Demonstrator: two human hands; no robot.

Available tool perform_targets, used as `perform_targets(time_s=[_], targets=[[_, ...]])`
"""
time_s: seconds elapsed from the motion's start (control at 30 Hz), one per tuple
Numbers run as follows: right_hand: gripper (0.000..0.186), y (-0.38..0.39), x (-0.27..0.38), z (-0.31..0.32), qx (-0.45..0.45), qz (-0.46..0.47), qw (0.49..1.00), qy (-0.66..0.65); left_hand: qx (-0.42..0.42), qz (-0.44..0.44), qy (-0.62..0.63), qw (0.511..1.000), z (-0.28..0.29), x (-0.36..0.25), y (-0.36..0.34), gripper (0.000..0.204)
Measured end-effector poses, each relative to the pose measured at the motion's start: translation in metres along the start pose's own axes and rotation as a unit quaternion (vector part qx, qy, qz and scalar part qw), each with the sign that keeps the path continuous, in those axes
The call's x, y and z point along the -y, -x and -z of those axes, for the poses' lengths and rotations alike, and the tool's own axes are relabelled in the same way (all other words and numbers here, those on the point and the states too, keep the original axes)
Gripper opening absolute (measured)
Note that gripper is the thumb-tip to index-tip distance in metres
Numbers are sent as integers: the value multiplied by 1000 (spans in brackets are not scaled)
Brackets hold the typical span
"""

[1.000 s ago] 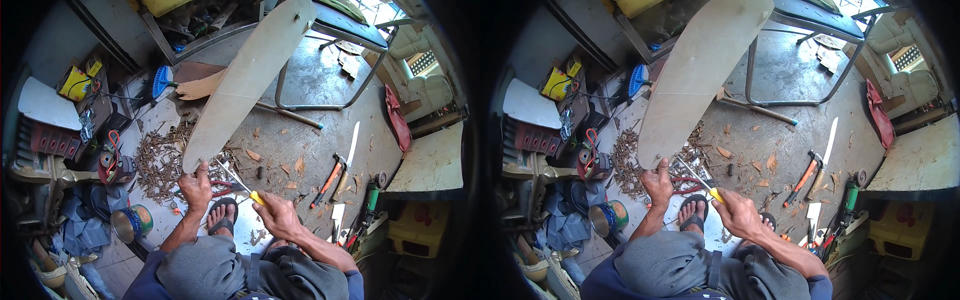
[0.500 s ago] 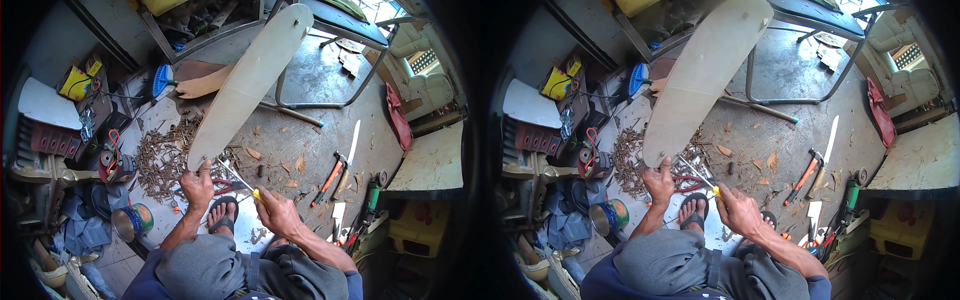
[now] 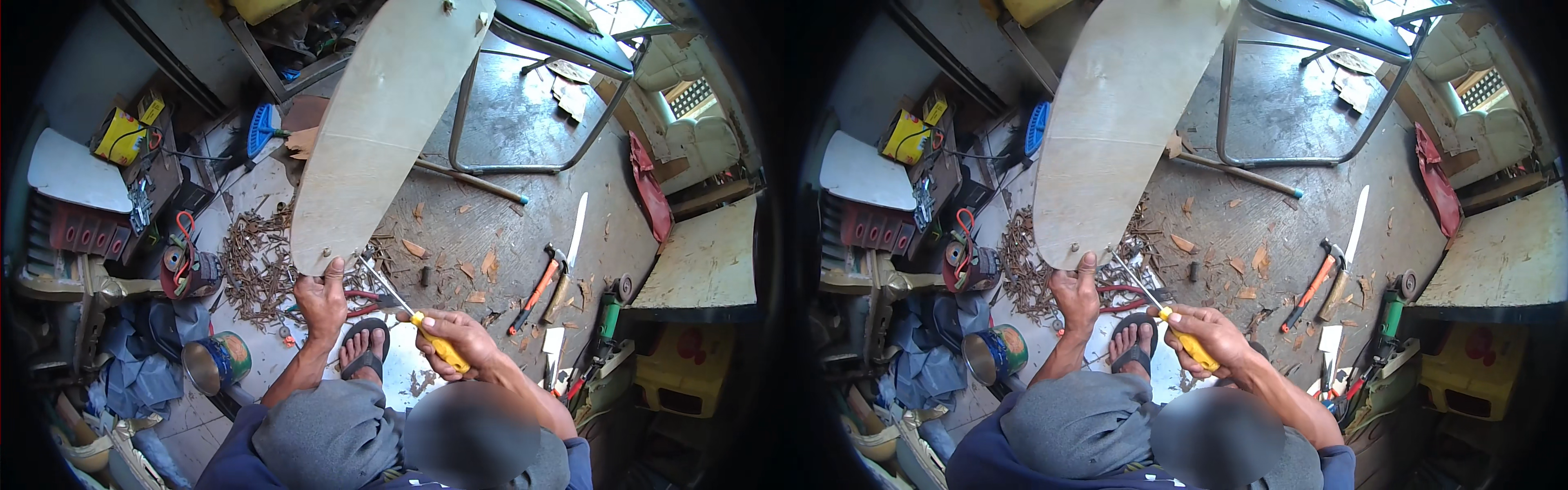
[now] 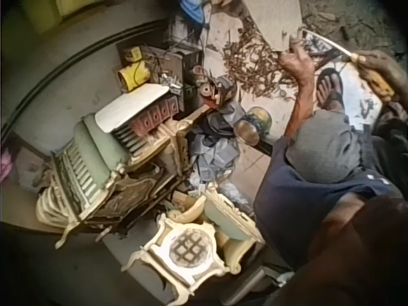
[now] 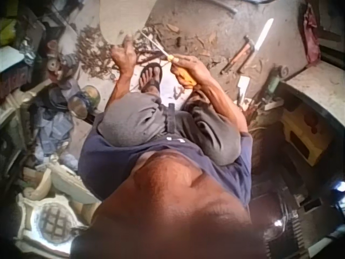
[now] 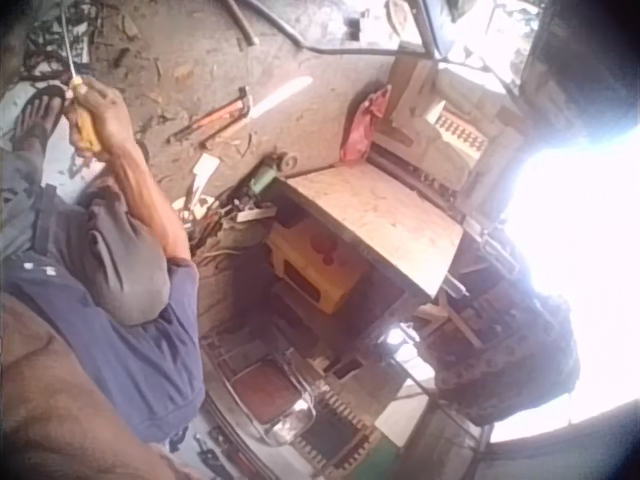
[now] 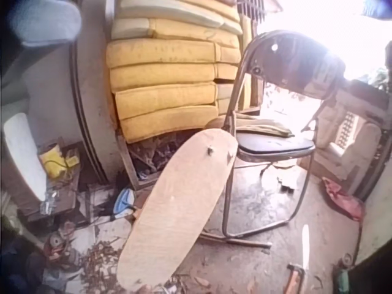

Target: The person uses pliers to pull wires from a curved wooden panel and prys out staples with a screwdriver. They then use a hammer to tap at the wood and use an angle grinder to smooth a small metal rod.

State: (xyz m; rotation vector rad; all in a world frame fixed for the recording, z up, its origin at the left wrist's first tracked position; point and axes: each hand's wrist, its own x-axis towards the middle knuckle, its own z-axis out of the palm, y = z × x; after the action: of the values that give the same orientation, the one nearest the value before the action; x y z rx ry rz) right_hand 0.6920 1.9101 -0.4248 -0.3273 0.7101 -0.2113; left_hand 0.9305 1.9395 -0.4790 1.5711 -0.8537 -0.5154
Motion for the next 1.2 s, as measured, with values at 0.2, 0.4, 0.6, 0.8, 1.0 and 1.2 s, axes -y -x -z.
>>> perform_targets(time_s=[0.2, 0.4, 0.6, 0.8, 1.0, 1.2], targets=[[51, -7, -32, 7, -216, 319, 566, 729, 12, 64, -11, 998, 0, 11, 5, 29], [51, 0, -38, -5, -274, 353, 395, 803, -16, 15, -68, 997, -3, 4, 2, 29], [47, -2, -13, -5, -138, 100, 927, 334, 29, 106, 58, 992, -2, 6, 4, 35], [71, 8, -18, 0, -17, 67, 997, -26, 77, 121, 206, 968, -11, 23, 4, 38], [62, 10, -10, -2, -26, -1, 1000, -10, 48, 91, 121, 987, -18, 30, 8, 28], [55, -1, -18, -13, -100, 65, 970, 210, 37, 121, 71, 989, -15, 40, 11, 27]])
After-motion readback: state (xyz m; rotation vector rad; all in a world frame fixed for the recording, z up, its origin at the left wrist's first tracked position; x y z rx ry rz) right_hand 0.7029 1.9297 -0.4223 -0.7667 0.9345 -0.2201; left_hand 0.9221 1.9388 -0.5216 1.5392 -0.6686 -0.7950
